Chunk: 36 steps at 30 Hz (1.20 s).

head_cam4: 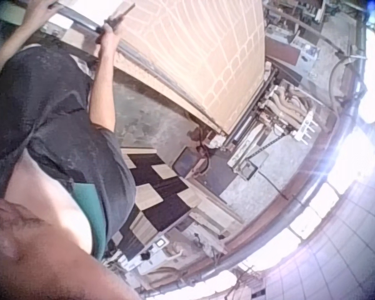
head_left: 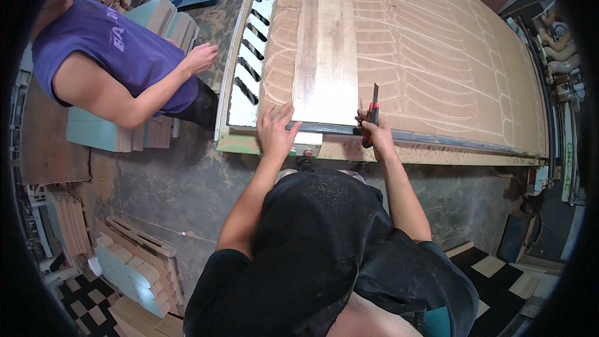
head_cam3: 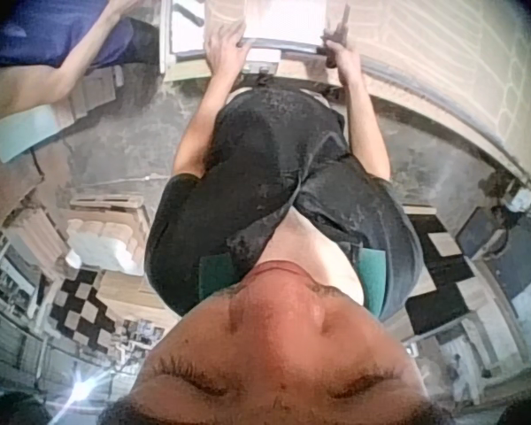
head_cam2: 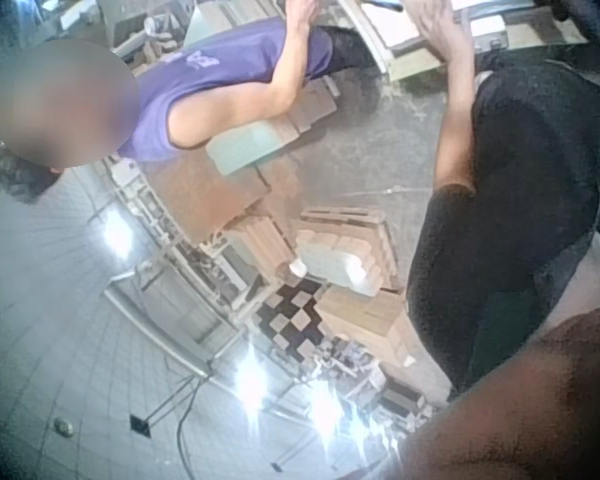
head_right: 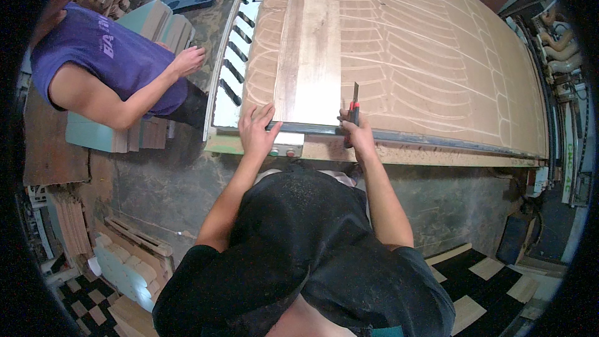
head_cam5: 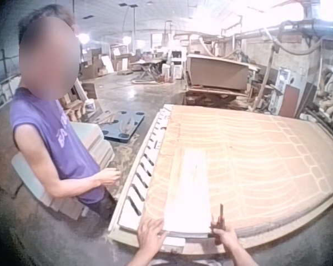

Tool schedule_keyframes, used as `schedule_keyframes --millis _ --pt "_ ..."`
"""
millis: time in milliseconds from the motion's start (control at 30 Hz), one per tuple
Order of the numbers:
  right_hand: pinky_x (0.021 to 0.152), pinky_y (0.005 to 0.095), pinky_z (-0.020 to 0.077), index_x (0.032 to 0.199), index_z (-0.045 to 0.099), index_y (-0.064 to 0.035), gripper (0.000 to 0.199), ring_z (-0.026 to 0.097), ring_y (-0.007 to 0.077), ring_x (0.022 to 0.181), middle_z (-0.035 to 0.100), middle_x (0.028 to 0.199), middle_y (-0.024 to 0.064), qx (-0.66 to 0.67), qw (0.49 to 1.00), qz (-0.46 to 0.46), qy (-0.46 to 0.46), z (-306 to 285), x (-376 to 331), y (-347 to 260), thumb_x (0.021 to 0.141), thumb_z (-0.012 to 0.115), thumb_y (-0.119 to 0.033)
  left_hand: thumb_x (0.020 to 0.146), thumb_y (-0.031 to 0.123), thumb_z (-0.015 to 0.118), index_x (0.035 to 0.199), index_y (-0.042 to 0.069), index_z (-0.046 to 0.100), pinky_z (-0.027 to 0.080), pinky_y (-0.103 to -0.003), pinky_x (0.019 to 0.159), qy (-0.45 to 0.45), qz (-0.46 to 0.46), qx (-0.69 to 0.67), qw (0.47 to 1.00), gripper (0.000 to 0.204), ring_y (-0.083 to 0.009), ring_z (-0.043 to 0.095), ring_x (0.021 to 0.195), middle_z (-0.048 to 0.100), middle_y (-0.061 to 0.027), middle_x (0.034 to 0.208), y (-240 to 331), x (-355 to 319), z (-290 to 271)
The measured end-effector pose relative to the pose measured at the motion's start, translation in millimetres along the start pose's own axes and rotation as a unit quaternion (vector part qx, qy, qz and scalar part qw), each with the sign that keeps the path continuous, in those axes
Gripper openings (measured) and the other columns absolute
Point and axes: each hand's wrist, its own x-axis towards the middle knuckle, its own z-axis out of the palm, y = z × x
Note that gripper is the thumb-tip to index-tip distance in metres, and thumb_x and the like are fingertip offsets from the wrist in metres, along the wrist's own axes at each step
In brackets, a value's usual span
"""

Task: The person holds a wood panel and uses a utility knife to cut along its edge against a large wooden sheet on a workspace.

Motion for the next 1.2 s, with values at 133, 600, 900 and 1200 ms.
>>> schedule_keyframes --millis 133,600,900,1200 --pt "0.111 0.0384 0.0543 0.148 0.067 0.0046 0.045 0.070 0.0256 0.133 0.075 0.143 0.0151 0.004 1.000 0.001 -0.006 0.1 -0.3 -0.1 0.103 0.063 0.002 0.093 0.038 0.087 0.139 0.013 0.082 0.033 -0.051 0.128 -0.002 -0.004 -0.002 1.000 0.052 -0.0320 0.051 0.150 0.072 0.0037 0.154 -0.5 0.0 -1.7" --pt "0.101 0.0607 0.0553 0.136 0.056 0.0047 0.054 0.073 0.0559 0.113 0.076 0.114 0.0383 -0.513 0.856 0.021 -0.066 85.8 -81.5 -48.7 0.106 0.061 -0.040 0.094 0.042 0.086 0.138 0.016 0.082 0.031 -0.052 0.129 0.002 -0.016 0.003 1.000 0.052 -0.0315 0.049 0.153 0.068 0.0008 0.158 7.1 1.7 -4.5" --pt "0.107 0.0653 0.0524 0.128 0.055 0.0146 0.049 0.070 0.0618 0.115 0.072 0.115 0.0454 -0.521 0.848 0.004 -0.092 116.8 -69.2 -45.2 0.103 0.057 -0.028 0.096 0.041 0.083 0.132 0.025 0.084 0.035 -0.056 0.126 0.004 0.108 -0.016 0.994 0.040 -0.0395 0.050 0.150 0.065 -0.0075 0.159 13.2 6.4 6.5" --pt "0.108 0.0646 0.0524 0.131 0.053 0.0148 0.051 0.071 0.0612 0.116 0.073 0.117 0.0447 -0.527 0.845 0.018 -0.093 117.1 -63.5 -38.5 0.103 0.059 -0.028 0.096 0.041 0.084 0.129 0.027 0.086 0.036 -0.054 0.124 0.035 0.115 -0.027 0.992 0.036 -0.0364 0.053 0.148 0.068 -0.0046 0.156 9.7 3.1 19.7"
